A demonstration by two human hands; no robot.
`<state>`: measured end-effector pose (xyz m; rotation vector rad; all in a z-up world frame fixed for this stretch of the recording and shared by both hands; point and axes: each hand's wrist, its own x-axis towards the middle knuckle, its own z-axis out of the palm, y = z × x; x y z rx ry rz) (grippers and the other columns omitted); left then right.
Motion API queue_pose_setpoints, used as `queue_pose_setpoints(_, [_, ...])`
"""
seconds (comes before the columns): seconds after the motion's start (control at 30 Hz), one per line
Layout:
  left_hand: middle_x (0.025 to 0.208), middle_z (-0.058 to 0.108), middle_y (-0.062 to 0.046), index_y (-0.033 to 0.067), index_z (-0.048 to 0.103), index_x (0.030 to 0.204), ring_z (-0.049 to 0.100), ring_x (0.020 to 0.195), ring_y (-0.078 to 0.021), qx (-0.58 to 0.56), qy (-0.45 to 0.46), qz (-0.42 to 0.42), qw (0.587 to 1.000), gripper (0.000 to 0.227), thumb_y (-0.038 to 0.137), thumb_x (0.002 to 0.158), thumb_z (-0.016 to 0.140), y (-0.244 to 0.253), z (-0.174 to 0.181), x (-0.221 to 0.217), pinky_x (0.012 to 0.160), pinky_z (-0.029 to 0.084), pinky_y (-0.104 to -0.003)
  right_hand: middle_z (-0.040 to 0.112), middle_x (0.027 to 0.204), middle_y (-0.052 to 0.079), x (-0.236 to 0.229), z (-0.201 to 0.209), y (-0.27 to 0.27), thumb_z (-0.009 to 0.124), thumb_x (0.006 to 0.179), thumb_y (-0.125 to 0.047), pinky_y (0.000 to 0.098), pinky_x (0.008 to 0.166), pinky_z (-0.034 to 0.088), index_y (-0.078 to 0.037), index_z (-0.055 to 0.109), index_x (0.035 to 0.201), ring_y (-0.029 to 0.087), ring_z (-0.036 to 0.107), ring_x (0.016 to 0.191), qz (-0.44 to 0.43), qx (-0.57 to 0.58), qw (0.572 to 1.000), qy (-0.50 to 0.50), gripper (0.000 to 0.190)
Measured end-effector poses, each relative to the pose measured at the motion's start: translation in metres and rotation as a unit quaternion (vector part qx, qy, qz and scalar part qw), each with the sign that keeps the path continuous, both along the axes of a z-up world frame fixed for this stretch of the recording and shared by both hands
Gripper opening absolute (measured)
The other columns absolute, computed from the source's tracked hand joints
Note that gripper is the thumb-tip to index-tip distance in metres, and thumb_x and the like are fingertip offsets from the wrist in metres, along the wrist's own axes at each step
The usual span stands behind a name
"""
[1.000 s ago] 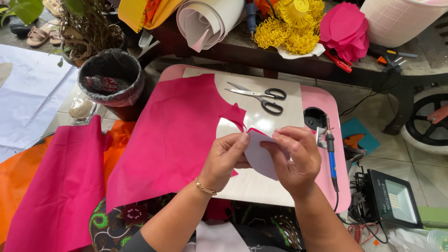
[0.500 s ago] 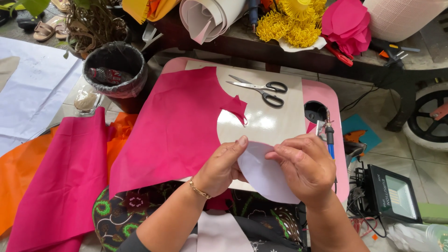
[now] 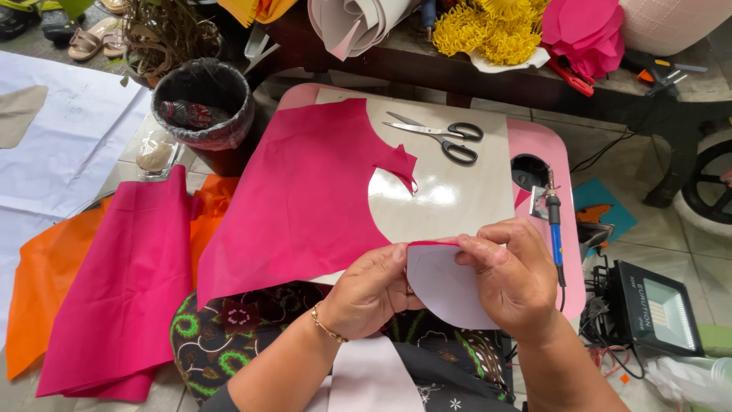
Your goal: Using a heat tool to cut a specific shape out of fabric using a paper template.
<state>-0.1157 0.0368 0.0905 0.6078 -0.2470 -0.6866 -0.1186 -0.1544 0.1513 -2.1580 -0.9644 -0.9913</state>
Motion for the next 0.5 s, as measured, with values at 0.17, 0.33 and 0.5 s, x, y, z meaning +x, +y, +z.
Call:
queue_pose_setpoints(0.17, [0.101, 0.062, -0.010, -0.0010, 0.051, 0.123, 0.061, 0.096, -0.0192, 0.032, -0.039, 0.092, 0.994, 0.046, 0.036, 0.099, 0.038, -0.003, 0.004, -0.010, 0.088, 0.053, -0.040, 0.054, 0.089, 0.016, -0.004, 0.008, 0.022, 0.056, 0.090, 0.005, 0.0328, 0.067, 0.049, 0.004, 0.064, 0.101, 0.027, 0.055, 0.080, -0.042, -0.012, 0.999, 0.023, 0.014])
queue_pose_setpoints(0.33, [0.111, 0.062, -0.013, -0.0011, 0.051, 0.122, 0.062, 0.098, -0.0204, 0.020, -0.029, 0.169, 0.985, 0.041, 0.030, 0.098, 0.040, -0.001, 0.010, -0.012, 0.089, 0.052, -0.039, 0.054, 0.105, 0.016, -0.008, 0.008, 0.038, 0.064, 0.086, -0.015, 0.0323, 0.083, 0.053, 0.003, 0.062, 0.108, 0.026, 0.059, 0.097, -0.015, 0.036, 0.989, 0.141, 0.029])
queue_pose_setpoints(0.5, [0.105, 0.065, -0.015, 0.0001, 0.058, 0.109, 0.063, 0.101, -0.0268, 0.023, -0.057, 0.214, 0.975, 0.046, 0.042, 0.089, 0.053, 0.003, 0.006, -0.012, 0.086, 0.055, -0.041, 0.049, 0.119, 0.018, -0.007, 0.002, 0.043, 0.075, 0.075, -0.022, 0.0263, 0.070, 0.054, -0.004, 0.055, 0.118, 0.023, 0.057, 0.101, 0.022, 0.089, 0.980, 0.179, 0.051])
